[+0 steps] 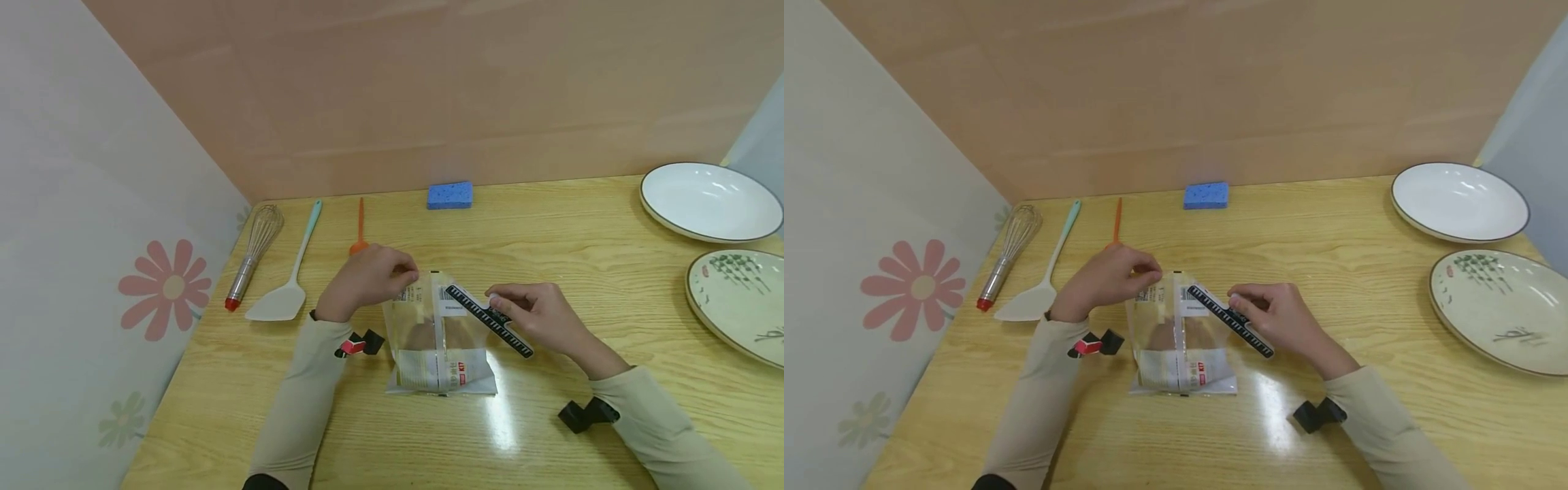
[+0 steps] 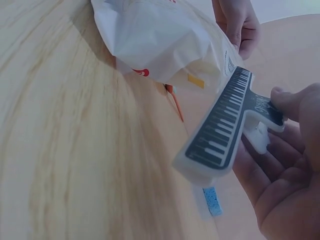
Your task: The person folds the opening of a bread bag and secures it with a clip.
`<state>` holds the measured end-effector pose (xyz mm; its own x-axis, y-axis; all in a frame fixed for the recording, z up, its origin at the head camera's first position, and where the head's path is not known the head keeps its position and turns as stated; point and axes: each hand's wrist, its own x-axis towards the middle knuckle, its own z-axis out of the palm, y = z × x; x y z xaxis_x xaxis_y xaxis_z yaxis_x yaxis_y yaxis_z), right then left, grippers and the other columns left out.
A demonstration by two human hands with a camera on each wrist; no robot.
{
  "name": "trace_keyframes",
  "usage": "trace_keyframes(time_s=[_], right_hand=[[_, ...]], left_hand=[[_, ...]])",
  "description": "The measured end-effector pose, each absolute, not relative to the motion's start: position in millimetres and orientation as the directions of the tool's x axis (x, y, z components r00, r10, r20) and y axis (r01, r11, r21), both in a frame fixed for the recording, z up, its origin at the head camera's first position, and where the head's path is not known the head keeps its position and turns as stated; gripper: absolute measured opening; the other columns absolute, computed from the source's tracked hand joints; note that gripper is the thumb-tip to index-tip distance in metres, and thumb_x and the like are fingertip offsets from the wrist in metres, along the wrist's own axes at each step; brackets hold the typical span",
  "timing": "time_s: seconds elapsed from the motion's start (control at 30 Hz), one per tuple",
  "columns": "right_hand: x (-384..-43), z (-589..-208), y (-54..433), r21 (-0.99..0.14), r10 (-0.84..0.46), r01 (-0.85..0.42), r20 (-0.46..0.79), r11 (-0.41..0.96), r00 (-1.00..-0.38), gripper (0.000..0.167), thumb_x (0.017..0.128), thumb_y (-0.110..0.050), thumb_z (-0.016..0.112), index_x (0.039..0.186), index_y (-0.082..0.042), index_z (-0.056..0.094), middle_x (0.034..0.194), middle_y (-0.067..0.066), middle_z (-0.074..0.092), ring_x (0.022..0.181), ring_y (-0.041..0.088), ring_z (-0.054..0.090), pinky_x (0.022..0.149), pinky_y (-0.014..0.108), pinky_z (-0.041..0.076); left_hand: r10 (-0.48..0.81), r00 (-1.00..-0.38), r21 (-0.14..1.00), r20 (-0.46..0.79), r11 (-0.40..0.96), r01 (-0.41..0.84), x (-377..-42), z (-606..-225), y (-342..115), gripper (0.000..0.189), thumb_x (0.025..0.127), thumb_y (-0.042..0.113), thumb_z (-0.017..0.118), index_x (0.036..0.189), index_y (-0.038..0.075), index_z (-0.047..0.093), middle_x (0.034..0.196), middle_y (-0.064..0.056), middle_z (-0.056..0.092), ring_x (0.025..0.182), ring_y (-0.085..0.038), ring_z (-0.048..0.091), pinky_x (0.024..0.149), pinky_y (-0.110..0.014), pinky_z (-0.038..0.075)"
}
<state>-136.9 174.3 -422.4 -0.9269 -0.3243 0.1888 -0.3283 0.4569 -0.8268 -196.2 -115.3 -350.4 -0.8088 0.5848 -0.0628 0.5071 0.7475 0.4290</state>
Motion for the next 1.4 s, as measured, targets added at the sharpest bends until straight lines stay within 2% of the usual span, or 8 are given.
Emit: trace_keyframes(time_s=[0.37,0.57,0.73,0.9,1.33,1.4], right_hand=[[-138,-423,175,-0.824,-0.325,-0.334,0.195,0.457,-0.925,0.022,0.1,-0.006,0.067,0.114,0.009,0.074,0.107,0.021,0.076,0.084,-0.001,0.07,0.069,0.019,0.058],[-137,-425,172,-0.821,-0.295,-0.339,0.219,0.46,-0.93,0.02,0.099,-0.004,0.068,0.112,0.009,0.075,0.104,0.02,0.077,0.079,-0.003,0.069,0.063,0.019,0.056],[-137,-425,169,-0.83,-0.268,-0.338,0.236,0.445,-0.934,0.018,0.099,-0.001,0.067,0.111,0.01,0.075,0.1,0.022,0.077,0.072,-0.003,0.067,0.057,0.02,0.054],[-137,-426,167,-0.857,-0.26,-0.312,0.218,0.41,-0.941,0.02,0.1,0.001,0.065,0.113,0.013,0.072,0.1,0.025,0.076,0.074,-0.003,0.069,0.058,0.024,0.058],[-139,-428,163,-0.885,-0.238,-0.293,0.216,0.363,-0.947,0.021,0.1,0.002,0.063,0.114,0.015,0.071,0.103,0.028,0.075,0.075,-0.005,0.067,0.059,0.019,0.055],[-140,-428,163,-0.888,-0.24,-0.291,0.214,0.355,-0.947,0.021,0.1,0.002,0.063,0.115,0.016,0.07,0.103,0.028,0.075,0.072,-0.004,0.066,0.056,0.019,0.053]], left_hand=[[0.577,-0.814,0.388,-0.069,0.767,0.511,-195,-347,-113,0.017,0.103,0.018,0.066,0.108,0.01,0.08,0.098,-0.001,0.077,0.076,-0.01,0.065,0.073,-0.028,0.054],[0.585,-0.809,0.376,-0.052,0.762,0.527,-194,-346,-112,0.016,0.103,0.018,0.067,0.106,0.01,0.08,0.096,-0.001,0.077,0.072,-0.009,0.063,0.07,-0.026,0.053],[0.598,-0.801,0.371,-0.03,0.751,0.547,-193,-346,-110,0.016,0.103,0.018,0.067,0.106,0.009,0.08,0.095,-0.001,0.077,0.071,-0.009,0.063,0.069,-0.026,0.053],[0.606,-0.795,0.367,-0.021,0.744,0.558,-192,-346,-108,0.016,0.103,0.018,0.067,0.106,0.009,0.08,0.094,-0.001,0.077,0.07,-0.009,0.062,0.068,-0.025,0.052],[0.624,-0.781,0.374,-0.006,0.726,0.577,-194,-347,-110,0.015,0.102,0.016,0.067,0.103,0.008,0.08,0.09,-0.001,0.076,0.068,-0.01,0.059,0.067,-0.025,0.051],[0.625,-0.781,0.375,-0.005,0.725,0.578,-194,-348,-110,0.015,0.102,0.016,0.067,0.103,0.008,0.08,0.091,-0.001,0.076,0.069,-0.011,0.06,0.068,-0.025,0.051]])
